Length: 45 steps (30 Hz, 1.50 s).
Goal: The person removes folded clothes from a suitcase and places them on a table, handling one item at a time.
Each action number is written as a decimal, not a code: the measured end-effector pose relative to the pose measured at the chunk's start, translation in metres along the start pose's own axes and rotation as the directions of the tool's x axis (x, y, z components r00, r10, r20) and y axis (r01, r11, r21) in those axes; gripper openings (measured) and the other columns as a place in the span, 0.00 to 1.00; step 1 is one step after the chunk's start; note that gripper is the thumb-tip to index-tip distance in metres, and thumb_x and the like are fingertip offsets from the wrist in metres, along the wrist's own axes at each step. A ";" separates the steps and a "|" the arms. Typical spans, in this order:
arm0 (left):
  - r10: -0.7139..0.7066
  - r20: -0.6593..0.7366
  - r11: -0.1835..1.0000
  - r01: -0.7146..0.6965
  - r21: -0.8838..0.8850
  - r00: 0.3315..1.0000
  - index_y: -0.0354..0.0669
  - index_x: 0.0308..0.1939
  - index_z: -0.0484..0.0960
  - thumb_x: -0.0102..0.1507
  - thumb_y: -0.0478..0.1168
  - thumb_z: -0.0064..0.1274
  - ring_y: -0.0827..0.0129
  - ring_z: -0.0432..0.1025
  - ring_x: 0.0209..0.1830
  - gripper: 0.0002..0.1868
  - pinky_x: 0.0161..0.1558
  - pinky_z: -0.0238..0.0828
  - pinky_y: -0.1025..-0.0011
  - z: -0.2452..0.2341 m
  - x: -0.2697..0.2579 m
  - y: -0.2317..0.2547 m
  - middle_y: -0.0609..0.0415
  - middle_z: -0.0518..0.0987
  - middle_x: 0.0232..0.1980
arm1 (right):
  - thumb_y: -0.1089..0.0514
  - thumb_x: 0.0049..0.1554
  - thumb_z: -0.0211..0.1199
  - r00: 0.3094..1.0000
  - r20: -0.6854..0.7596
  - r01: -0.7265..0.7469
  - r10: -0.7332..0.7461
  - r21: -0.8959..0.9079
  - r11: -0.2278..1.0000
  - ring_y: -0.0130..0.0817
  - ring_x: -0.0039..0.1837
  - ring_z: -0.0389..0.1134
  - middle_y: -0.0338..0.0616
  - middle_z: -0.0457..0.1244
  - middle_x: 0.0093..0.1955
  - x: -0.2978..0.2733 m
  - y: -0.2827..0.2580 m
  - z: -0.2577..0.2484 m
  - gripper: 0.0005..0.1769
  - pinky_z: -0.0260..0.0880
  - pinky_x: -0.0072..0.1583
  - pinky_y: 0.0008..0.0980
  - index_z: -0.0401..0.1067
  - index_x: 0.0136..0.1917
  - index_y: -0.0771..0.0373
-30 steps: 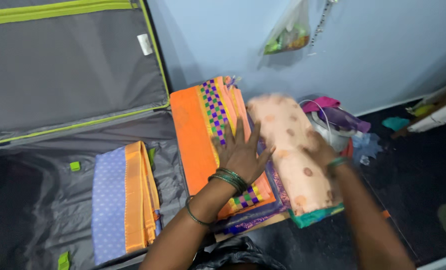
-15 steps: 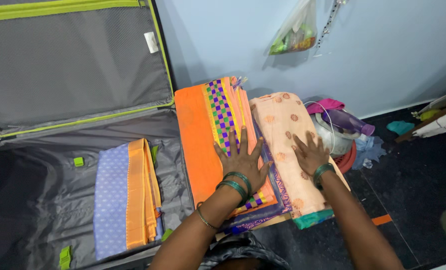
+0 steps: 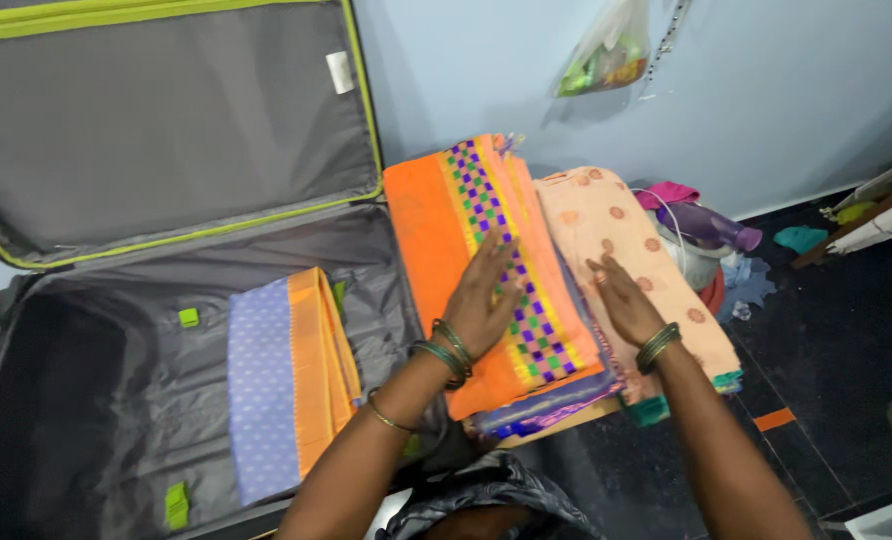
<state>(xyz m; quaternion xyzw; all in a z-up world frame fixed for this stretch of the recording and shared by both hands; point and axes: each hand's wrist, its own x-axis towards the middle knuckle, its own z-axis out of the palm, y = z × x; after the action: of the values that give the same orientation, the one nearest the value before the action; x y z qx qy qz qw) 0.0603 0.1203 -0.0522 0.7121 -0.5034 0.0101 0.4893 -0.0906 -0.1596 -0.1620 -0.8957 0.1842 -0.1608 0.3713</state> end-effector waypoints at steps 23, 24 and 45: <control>-0.984 -0.179 -0.025 0.984 0.176 0.007 0.30 0.74 0.56 0.54 0.52 0.68 0.42 0.70 0.66 0.54 0.65 0.68 0.54 -0.228 -0.232 -0.362 0.29 0.70 0.68 | 0.52 0.61 0.61 0.922 0.108 0.382 -0.371 -0.108 0.918 0.52 0.69 0.62 0.53 0.61 0.71 -0.057 -0.346 0.203 0.14 0.62 0.68 0.47 0.79 0.53 0.62; -0.986 -0.165 -0.032 0.998 0.061 -0.022 0.28 0.74 0.53 0.52 0.50 0.72 0.41 0.72 0.63 0.58 0.62 0.69 0.54 -0.227 -0.238 -0.361 0.25 0.72 0.65 | 0.51 0.60 0.61 0.931 0.098 0.362 -0.352 -0.115 0.925 0.52 0.68 0.63 0.53 0.62 0.70 -0.054 -0.337 0.214 0.15 0.63 0.67 0.47 0.79 0.52 0.62; -0.645 -0.046 0.740 0.607 -0.290 0.763 0.35 0.48 0.84 0.50 0.33 0.64 0.69 0.79 0.38 0.21 0.44 0.76 0.69 -0.264 -0.129 -0.167 0.52 0.86 0.40 | 0.43 0.62 0.63 0.950 0.301 -0.127 0.088 0.115 0.985 0.43 0.75 0.58 0.55 0.56 0.74 -0.030 -0.242 0.274 0.40 0.59 0.72 0.38 0.53 0.76 0.65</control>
<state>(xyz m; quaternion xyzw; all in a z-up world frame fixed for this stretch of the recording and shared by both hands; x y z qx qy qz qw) 0.2443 0.4009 -0.0949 0.7671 -0.1945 -0.1696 0.5873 0.0503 0.1792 -0.1758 -0.8715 0.1642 -0.0171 0.4618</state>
